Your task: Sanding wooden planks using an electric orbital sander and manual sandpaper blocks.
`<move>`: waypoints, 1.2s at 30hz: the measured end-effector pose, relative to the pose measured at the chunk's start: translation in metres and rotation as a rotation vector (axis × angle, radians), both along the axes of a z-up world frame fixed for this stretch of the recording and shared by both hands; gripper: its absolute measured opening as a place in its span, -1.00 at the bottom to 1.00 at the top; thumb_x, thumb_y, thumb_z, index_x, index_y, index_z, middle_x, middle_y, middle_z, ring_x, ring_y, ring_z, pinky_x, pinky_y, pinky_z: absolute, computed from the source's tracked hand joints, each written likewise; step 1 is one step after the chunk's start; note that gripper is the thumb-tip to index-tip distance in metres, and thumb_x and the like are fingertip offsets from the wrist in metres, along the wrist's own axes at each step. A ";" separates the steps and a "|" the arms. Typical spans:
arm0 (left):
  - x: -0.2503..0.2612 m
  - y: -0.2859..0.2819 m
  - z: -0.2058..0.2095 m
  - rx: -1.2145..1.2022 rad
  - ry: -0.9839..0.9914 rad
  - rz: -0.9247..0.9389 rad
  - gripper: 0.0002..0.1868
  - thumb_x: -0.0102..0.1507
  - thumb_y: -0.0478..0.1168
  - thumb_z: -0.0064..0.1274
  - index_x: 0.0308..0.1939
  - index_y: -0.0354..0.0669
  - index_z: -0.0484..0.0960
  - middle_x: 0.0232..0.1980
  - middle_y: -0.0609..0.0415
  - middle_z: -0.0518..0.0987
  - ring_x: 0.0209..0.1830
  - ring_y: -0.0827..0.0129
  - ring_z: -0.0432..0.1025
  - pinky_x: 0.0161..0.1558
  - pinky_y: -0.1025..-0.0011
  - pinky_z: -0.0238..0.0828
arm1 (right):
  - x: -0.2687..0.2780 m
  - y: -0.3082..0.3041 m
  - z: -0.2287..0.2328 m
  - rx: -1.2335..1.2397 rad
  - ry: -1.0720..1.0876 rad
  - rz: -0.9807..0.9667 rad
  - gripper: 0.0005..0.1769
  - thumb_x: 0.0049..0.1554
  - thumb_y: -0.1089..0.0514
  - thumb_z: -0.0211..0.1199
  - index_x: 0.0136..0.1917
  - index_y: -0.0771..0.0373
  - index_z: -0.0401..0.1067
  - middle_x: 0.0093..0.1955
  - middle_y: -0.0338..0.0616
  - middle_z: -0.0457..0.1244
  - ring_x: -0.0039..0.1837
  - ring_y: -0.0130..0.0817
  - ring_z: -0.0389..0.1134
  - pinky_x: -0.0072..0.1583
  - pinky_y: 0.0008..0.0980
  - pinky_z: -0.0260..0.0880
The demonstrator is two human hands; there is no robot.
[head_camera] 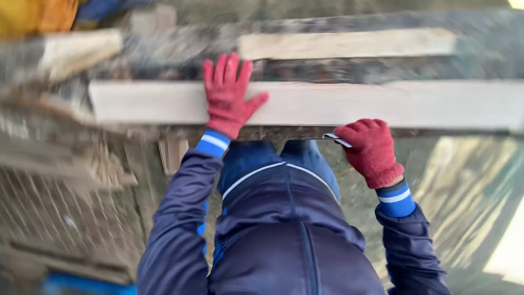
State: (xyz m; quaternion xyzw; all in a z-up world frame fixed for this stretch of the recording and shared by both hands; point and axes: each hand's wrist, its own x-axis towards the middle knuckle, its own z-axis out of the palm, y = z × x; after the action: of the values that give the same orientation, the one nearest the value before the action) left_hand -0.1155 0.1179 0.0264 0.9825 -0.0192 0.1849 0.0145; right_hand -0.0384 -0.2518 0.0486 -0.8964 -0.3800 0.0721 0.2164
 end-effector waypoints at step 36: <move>-0.122 0.153 0.038 -0.223 0.434 0.768 -0.08 0.38 0.45 -0.02 0.60 -0.04 0.20 0.59 -0.42 0.03 0.55 -0.50 -0.18 0.36 -0.60 -0.47 | -0.094 0.331 0.016 -0.174 0.060 0.497 -0.83 0.05 0.02 0.34 -0.17 0.14 0.52 -0.11 -0.07 0.35 -0.03 0.07 0.37 -0.09 -0.02 0.39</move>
State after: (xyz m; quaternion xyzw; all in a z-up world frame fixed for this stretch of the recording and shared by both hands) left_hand -0.2371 0.2712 0.0644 0.9269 0.3701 -0.0322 0.0544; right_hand -0.1323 0.0789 0.0646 -0.7883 -0.5742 0.1819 0.1253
